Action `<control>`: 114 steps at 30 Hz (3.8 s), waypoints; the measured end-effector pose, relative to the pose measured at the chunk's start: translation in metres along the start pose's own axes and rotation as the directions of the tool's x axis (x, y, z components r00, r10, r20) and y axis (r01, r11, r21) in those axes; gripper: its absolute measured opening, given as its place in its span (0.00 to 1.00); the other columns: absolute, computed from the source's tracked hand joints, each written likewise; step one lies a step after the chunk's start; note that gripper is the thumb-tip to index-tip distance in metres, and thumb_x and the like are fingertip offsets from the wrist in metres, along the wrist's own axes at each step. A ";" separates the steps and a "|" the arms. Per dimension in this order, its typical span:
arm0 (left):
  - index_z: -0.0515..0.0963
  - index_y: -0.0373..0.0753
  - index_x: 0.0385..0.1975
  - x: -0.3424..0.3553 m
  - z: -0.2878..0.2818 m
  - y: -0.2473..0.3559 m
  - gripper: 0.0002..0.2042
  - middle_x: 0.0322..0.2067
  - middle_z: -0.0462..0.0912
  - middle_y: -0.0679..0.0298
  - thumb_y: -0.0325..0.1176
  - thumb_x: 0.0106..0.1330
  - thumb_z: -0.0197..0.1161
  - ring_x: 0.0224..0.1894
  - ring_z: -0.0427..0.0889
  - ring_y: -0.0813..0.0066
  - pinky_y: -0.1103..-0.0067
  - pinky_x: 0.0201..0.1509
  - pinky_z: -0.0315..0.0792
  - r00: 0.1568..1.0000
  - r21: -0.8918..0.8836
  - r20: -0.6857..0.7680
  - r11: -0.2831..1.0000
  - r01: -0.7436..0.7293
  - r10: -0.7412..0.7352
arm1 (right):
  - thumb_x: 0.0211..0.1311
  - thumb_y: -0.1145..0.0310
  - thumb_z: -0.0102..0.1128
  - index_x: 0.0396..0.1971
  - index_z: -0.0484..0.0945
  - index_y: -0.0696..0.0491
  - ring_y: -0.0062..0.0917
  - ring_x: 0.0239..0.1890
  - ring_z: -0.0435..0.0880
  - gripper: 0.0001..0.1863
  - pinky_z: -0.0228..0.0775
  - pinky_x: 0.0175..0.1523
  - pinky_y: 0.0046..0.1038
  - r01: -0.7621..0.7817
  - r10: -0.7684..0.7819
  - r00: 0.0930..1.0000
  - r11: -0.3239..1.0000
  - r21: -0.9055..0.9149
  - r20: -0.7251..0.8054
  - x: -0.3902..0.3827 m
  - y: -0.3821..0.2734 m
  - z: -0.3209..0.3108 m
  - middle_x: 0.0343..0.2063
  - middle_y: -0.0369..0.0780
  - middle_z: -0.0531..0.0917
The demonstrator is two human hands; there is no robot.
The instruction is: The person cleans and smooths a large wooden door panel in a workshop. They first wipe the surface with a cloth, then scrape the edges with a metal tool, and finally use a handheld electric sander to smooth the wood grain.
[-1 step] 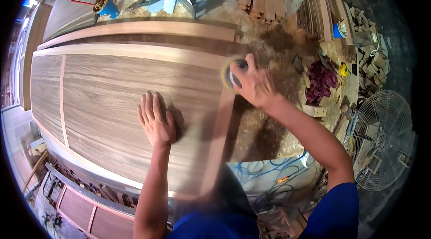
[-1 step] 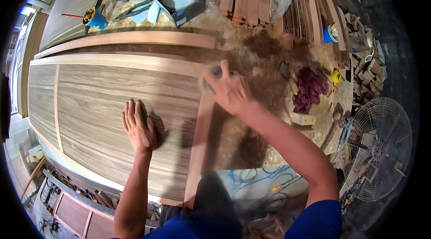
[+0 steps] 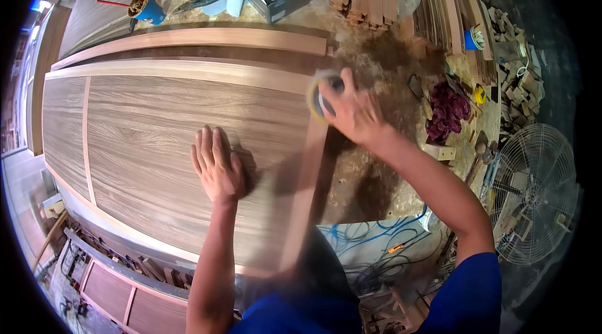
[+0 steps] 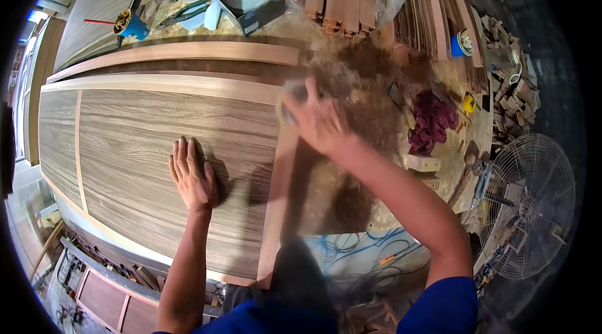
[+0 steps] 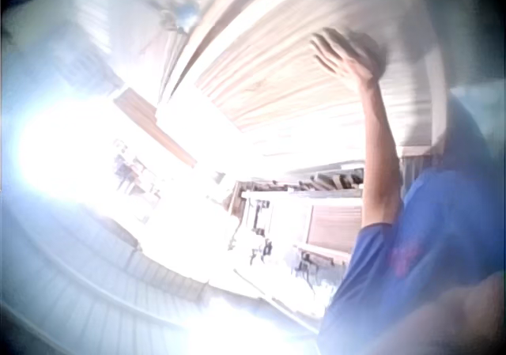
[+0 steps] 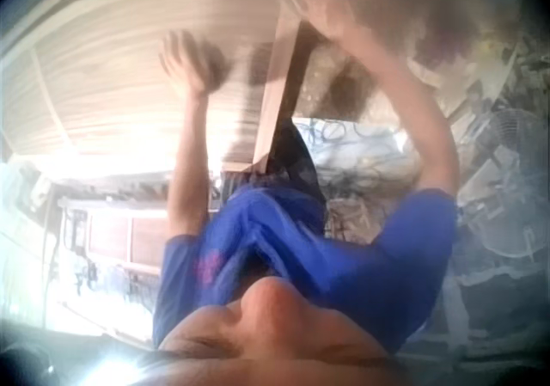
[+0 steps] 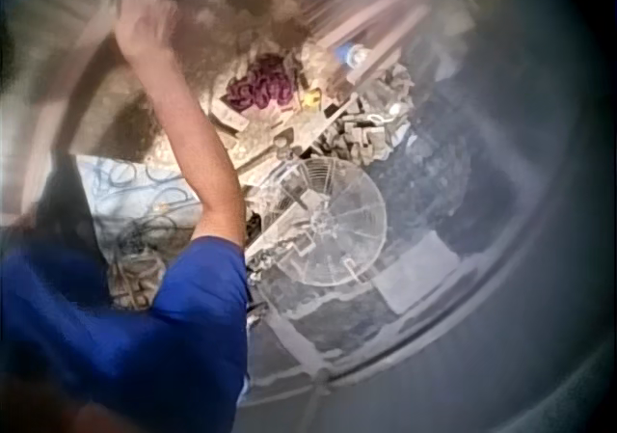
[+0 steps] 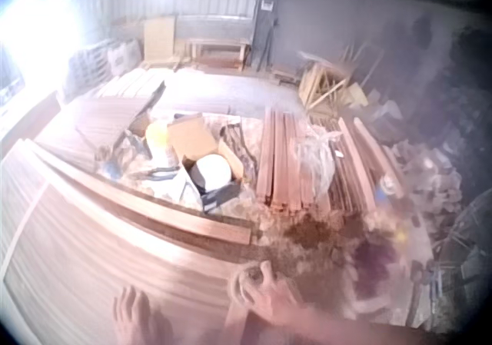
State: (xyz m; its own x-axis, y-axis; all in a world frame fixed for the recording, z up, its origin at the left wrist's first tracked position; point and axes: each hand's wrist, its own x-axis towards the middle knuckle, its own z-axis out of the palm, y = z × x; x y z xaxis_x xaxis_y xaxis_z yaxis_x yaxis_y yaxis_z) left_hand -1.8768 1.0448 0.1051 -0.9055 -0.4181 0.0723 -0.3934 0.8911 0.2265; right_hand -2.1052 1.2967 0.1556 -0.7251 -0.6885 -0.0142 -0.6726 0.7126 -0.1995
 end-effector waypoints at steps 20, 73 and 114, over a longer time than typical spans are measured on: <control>0.63 0.36 0.75 0.007 0.002 0.000 0.32 0.75 0.62 0.49 0.49 0.77 0.46 0.80 0.56 0.49 0.55 0.83 0.44 1.000 0.035 -0.020 0.999 -0.015 0.016 | 0.55 0.58 0.74 0.63 0.72 0.39 0.57 0.40 0.88 0.34 0.87 0.41 0.47 0.033 -0.039 0.998 0.993 0.111 0.054 -0.053 -0.043 0.012 0.61 0.62 0.70; 0.66 0.32 0.70 -0.493 -0.088 -0.242 0.29 0.71 0.67 0.45 0.35 0.71 0.63 0.71 0.69 0.44 0.59 0.73 0.67 0.654 -0.128 0.730 0.900 0.417 -0.199 | 0.48 0.63 0.78 0.54 0.72 0.39 0.43 0.41 0.86 0.32 0.84 0.38 0.41 -0.119 0.066 0.944 0.982 0.148 0.324 -0.423 -0.338 0.039 0.46 0.45 0.71; 0.70 0.35 0.23 -0.468 -0.150 -0.411 0.23 0.17 0.66 0.63 0.47 0.78 0.56 0.25 0.66 0.75 0.70 0.32 0.67 0.720 -0.589 0.538 0.415 0.693 -0.438 | 0.51 0.66 0.76 0.54 0.76 0.44 0.51 0.46 0.83 0.28 0.81 0.46 0.48 -0.318 0.273 0.917 0.940 0.120 0.292 -0.369 -0.523 0.014 0.50 0.44 0.74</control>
State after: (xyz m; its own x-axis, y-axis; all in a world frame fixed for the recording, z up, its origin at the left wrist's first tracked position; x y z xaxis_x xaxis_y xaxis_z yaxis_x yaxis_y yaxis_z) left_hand -1.2677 0.8476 0.1236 -0.5649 -0.5966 -0.5701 -0.6972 -0.0245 0.7165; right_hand -1.4837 1.1765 0.2515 -0.8051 -0.4763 -0.3536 -0.3841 0.8728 -0.3012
